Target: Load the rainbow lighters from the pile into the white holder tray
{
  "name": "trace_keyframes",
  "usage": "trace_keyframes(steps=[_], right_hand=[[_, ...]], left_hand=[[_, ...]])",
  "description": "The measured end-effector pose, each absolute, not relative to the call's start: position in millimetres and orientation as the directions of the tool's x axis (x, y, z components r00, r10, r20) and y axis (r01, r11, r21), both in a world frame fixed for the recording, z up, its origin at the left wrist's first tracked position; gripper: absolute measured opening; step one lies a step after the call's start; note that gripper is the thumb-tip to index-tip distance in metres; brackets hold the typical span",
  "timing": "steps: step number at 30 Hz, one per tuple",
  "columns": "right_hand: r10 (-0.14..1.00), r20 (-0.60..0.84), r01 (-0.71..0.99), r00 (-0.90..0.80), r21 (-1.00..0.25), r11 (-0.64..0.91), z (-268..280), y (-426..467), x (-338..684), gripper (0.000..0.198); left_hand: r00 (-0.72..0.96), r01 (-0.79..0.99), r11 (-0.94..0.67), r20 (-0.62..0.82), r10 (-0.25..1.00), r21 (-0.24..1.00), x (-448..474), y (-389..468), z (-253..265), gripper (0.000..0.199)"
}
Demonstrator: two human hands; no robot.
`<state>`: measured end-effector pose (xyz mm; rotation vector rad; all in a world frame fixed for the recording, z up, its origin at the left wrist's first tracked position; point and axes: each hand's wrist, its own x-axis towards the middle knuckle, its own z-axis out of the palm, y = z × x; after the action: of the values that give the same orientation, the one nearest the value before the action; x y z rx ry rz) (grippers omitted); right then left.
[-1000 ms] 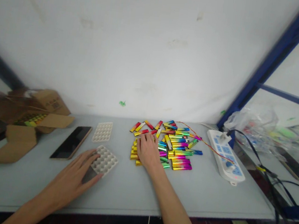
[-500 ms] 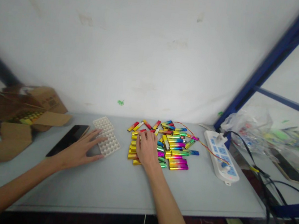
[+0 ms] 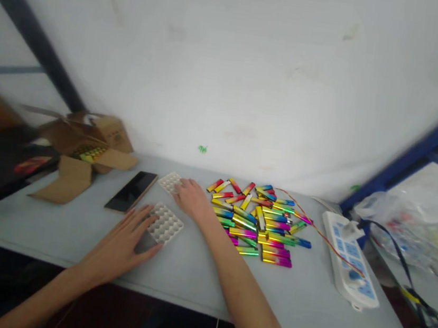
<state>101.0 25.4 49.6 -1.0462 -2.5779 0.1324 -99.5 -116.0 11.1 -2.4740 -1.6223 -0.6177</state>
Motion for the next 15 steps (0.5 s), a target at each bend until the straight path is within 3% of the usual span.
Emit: trace_keyframes(steps=[3,8,15], right_hand=[[0.708,0.188,0.672,-0.68,-0.225,0.705,48,35,95,0.03],[0.726,0.193,0.672,-0.66,-0.28,0.686,49,22,127,0.027],[0.699,0.216,0.606,-0.682,-0.37,0.704,53,24,161,0.029]], left_hand=[[0.34,0.912,-0.399,0.364,0.867,0.098,-111,-101,20,0.064],[0.418,0.873,-0.473,0.32,0.85,0.115,-114,-62,31,0.064],[0.497,0.79,-0.554,0.255,0.83,0.263,-96,-40,26,0.066]])
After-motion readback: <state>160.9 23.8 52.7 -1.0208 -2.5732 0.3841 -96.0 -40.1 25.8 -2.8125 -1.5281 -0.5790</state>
